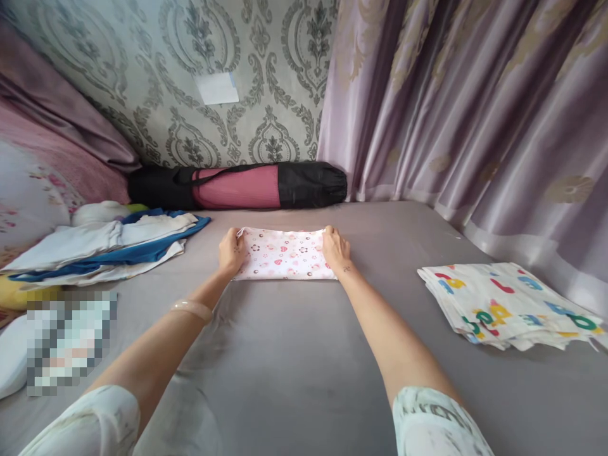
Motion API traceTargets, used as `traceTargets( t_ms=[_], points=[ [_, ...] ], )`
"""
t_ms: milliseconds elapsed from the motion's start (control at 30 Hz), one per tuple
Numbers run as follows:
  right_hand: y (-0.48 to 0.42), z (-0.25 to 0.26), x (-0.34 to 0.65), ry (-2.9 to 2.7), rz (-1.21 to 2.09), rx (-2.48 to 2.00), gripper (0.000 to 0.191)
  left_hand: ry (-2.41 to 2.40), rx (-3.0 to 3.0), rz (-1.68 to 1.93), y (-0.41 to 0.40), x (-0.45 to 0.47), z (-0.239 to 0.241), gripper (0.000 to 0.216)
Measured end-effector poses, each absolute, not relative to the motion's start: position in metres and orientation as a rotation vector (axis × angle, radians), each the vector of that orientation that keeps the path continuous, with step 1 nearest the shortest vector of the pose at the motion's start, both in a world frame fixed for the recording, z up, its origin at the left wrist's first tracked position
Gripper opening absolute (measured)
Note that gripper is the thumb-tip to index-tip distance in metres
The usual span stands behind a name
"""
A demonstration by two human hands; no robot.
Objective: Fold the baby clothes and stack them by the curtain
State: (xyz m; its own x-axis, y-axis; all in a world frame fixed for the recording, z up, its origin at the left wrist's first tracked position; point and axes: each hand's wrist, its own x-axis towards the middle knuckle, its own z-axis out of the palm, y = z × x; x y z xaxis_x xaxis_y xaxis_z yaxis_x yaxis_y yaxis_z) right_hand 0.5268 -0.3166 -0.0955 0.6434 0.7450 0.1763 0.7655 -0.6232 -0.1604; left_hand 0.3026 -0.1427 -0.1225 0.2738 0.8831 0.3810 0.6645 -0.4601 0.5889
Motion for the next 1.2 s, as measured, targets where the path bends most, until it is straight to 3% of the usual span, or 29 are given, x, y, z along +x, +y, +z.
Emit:
traceTargets(
  t_ms=[533, 767, 867, 1000, 1200],
  points=[
    [-0.311, -0.109, 0.538, -1.039, -0.041, -2.604, 0.03, 1.577, 2.171, 0.772, -0.137, 0.306, -0.128, 0.017],
    [-0.315, -0.103, 0.548, -0.978, 0.158, -2.584, 0.033, 1.754, 2.194, 0.555, -0.148, 0.298, -0.109, 0.036],
    [-0.319, -0.094, 0.54, -0.964, 0.043, -2.585, 0.035, 1.731, 2.419, 0.638, -0.159, 0.297, -0.101, 0.038],
    [-0.311, -0.087, 0.5, -1.266, -0.22, -2.425, 0.042, 1.299, 2.775, 0.636, -0.187, 0.315, -0.099, 0.039],
    [-0.287, -0.1, 0.443, -1.826, -0.049, -2.176, 0.053, 1.086, 2.869, 0.316, -0.211, 0.34, -0.111, 0.05]
  ],
)
